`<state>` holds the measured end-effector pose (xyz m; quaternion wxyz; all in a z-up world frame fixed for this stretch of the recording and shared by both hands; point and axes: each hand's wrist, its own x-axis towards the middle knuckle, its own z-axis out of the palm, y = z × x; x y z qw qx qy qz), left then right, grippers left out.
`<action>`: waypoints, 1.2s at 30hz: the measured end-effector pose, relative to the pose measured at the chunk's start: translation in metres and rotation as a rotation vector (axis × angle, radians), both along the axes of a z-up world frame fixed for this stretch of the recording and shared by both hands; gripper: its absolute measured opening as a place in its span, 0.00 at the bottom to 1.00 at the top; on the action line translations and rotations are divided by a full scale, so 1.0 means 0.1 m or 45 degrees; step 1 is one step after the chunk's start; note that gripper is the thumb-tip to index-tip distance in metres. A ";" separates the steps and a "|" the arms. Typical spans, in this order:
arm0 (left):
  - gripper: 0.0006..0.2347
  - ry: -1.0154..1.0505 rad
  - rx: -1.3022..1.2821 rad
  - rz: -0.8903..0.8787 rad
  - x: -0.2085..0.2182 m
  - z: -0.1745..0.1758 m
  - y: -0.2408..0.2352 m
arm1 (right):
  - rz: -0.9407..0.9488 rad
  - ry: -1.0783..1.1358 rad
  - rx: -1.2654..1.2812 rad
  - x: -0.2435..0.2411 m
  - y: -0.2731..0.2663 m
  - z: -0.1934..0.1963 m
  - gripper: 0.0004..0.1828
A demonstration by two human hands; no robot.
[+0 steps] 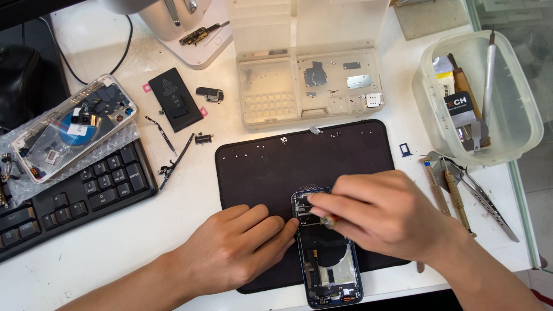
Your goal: The person uses tweezers and a screwdriver to remove screws and small components from the internal chassis of a disassembled smartphone. They place removed parts into a compartmentalized parts tray and continue to unscrew and extract additional components from the device.
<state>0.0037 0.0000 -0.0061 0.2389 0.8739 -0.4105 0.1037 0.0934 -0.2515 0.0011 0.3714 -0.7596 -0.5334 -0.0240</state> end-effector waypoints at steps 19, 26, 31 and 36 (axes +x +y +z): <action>0.11 0.095 0.004 0.011 0.06 0.04 0.02 | -0.379 1.609 0.798 -0.06 -0.35 -0.13 0.12; 0.10 0.093 -0.009 0.047 0.05 0.01 -0.01 | -0.475 1.527 0.703 -0.32 -0.41 -0.25 0.13; 0.11 0.087 0.033 0.042 0.05 0.03 -0.01 | -0.569 1.438 0.480 -0.38 -0.36 -0.29 0.08; 0.11 0.100 0.038 0.030 0.09 0.06 -0.02 | -0.579 1.410 0.372 -0.31 -0.29 -0.32 0.08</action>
